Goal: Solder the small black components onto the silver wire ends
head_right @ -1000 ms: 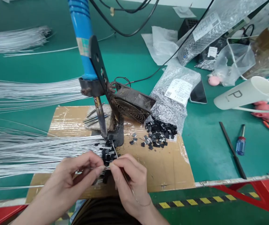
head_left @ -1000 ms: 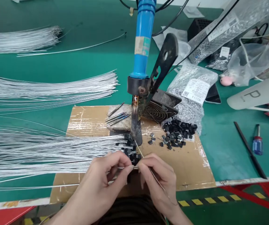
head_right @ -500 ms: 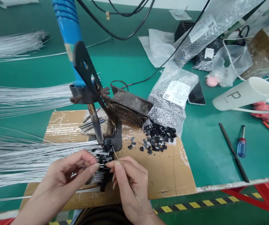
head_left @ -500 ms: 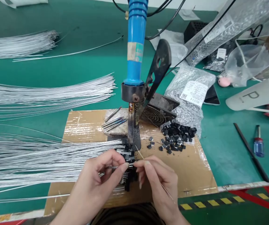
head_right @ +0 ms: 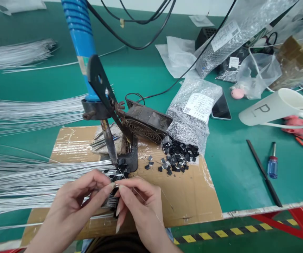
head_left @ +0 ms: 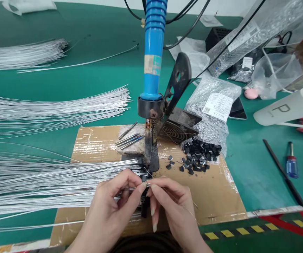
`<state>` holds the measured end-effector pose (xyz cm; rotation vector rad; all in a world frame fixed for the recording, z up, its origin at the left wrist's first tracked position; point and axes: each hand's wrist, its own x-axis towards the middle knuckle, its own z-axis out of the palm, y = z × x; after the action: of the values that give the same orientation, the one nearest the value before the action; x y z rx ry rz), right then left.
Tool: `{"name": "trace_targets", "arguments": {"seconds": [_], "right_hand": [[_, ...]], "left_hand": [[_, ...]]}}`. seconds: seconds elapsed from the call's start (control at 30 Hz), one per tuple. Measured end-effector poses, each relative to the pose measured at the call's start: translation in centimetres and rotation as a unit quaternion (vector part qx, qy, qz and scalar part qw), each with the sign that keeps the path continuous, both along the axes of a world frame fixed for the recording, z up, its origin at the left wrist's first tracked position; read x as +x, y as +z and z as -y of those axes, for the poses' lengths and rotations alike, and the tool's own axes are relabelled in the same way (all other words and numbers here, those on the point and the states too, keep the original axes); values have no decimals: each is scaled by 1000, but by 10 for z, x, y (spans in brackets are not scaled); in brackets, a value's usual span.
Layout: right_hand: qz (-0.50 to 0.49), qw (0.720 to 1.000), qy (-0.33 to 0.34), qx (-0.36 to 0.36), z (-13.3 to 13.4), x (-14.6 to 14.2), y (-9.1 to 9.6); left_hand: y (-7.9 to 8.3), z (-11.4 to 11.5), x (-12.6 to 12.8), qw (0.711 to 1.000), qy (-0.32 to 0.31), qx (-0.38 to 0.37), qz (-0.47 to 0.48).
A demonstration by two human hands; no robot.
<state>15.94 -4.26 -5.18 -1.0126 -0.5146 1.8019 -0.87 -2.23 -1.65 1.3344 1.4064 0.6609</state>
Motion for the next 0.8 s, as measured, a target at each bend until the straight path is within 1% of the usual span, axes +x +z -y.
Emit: {"name": "trace_targets", "arguments": {"seconds": [0.13, 0.23, 0.37, 0.5, 0.6, 0.8], "right_hand": [[-27, 1000, 6, -12, 0, -1, -6], [-40, 999, 0, -8, -1, -2, -7], [-47, 999, 3, -9, -3, -2, -6], [-54, 998, 3, -17, -2, -2, -5], [-55, 998, 3, -25, -1, -3, -4], [-55, 997, 17, -42, -6, 0, -4]], "left_hand": [[5, 2, 7, 999, 42, 4, -12], [6, 2, 9, 999, 47, 2, -16], [4, 3, 5, 999, 33, 19, -30], [0, 1, 3, 997, 3, 60, -42], [-1, -1, 3, 995, -8, 88, -51], [1, -1, 1, 992, -33, 98, -65]]}}
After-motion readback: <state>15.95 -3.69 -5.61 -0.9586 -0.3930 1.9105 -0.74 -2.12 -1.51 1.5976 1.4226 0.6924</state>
